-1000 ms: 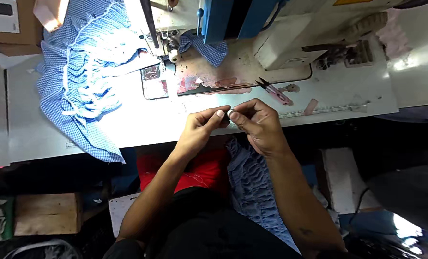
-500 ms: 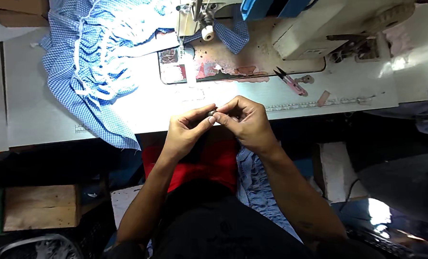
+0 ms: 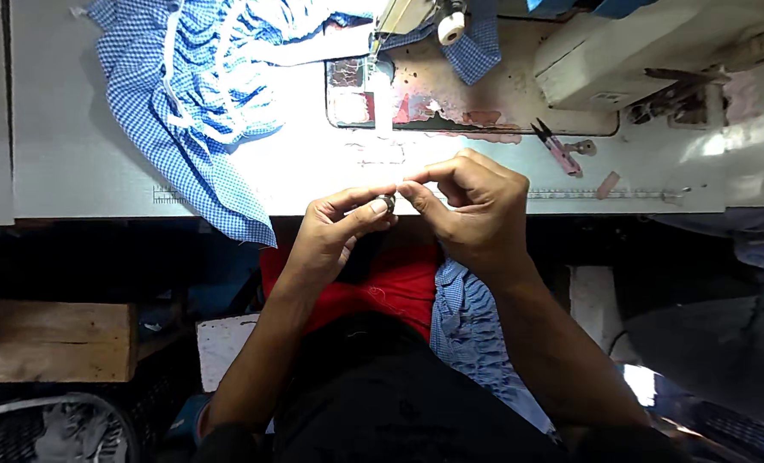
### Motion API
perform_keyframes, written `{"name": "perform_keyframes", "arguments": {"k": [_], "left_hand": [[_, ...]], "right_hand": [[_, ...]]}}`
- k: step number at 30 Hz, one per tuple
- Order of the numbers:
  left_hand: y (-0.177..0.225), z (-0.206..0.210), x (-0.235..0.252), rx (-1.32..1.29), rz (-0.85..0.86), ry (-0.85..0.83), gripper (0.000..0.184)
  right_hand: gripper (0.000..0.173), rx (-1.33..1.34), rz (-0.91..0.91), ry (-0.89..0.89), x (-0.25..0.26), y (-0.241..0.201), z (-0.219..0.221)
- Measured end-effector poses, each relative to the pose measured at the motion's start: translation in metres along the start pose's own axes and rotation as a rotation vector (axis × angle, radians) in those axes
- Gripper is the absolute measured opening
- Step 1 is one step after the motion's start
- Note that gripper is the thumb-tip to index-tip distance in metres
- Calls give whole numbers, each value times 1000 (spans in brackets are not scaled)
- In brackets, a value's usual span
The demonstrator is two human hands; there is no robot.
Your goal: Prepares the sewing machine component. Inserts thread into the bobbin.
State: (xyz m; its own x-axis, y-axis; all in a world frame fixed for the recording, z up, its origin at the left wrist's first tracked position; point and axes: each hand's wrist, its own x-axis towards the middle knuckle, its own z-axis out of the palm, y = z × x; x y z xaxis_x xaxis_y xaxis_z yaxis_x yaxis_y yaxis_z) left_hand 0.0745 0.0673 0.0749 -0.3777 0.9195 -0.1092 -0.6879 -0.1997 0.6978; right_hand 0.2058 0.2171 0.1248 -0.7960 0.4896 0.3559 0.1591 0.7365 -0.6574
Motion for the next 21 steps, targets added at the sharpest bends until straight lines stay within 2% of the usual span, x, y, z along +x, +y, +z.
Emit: {"name": "perform_keyframes", "arguments": {"k": [3,5,8,11,13,15,16,17,19,21], "left_hand": [[1,0,-3,9,11,6,27],[3,-2,-5,34,24,8,39],[2,-12,-4,8,75,6,40],[1,-18,-15,5,60,9,36],[-6,-25,-25,99,51,29,29],[-18,-35,-37,242,55,83,23],[-25,-37,-43,289,60,124,22],[-33,-37,-48,320,62,169,21],[-47,-30,-54,309,57,272,21],[-55,-29,-57,165,41,353,22]], "right_hand": [[13,51,-26,-40,6,-2,5],[12,155,25,-79,12,0,9],[7,475,252,-171,12,4,15],[5,765,499,-272,-15,2,20],[8,647,520,-308,-39,7,24],[21,210,408,-263,-62,17,25],[30,107,351,-223,-70,19,29],[33,113,313,-188,-75,16,35],[27,287,287,-159,-79,6,53],[21,473,317,-161,-75,5,67]]}}
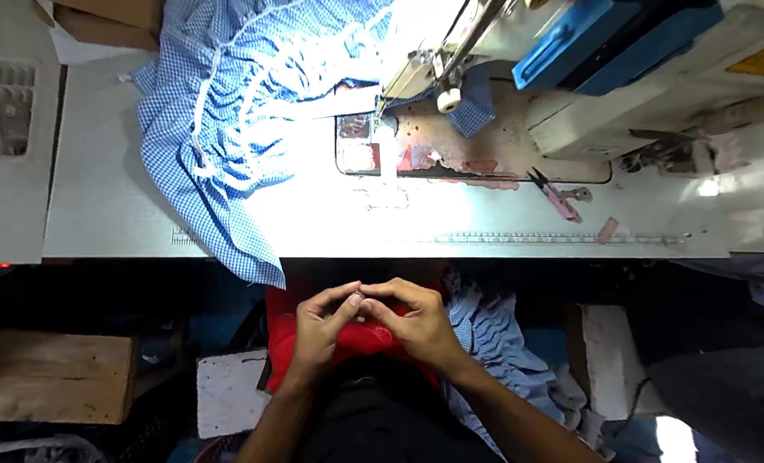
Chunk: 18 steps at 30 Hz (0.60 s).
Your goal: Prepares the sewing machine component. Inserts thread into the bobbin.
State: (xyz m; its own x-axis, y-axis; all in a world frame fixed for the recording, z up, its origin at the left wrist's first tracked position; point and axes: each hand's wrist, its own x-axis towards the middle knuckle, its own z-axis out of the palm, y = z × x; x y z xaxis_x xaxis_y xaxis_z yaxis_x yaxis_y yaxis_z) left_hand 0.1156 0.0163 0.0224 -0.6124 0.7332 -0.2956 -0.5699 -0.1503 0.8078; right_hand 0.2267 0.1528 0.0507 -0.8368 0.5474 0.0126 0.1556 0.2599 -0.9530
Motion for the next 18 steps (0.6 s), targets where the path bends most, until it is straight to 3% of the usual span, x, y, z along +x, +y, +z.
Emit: {"name": "perform_keyframes", "arguments": {"k": [3,6,9,11,13,15,18], "left_hand": [[0,-15,2,-234,-78,-34,24],[1,-30,8,-285,-121,-89,21],[-2,-40,18,-325,-181,-188,31],[-8,-45,24,-419,-248,-167,33],[-19,-52,36,-514,-301,-31,23],[-27,-55,55,-564,-319,210,18],[-49,-82,93,-458,-203,406,25]], "right_hand": [[19,50,24,-101,18,5,0],[16,-57,-36,-144,28,3,2],[19,-198,-135,-114,44,-6,1],[22,-211,-161,-12,66,-11,-12],[19,-309,-139,163,104,-5,-40],[27,-411,-85,284,150,8,-66],[30,-491,-7,329,212,28,-78]]}}
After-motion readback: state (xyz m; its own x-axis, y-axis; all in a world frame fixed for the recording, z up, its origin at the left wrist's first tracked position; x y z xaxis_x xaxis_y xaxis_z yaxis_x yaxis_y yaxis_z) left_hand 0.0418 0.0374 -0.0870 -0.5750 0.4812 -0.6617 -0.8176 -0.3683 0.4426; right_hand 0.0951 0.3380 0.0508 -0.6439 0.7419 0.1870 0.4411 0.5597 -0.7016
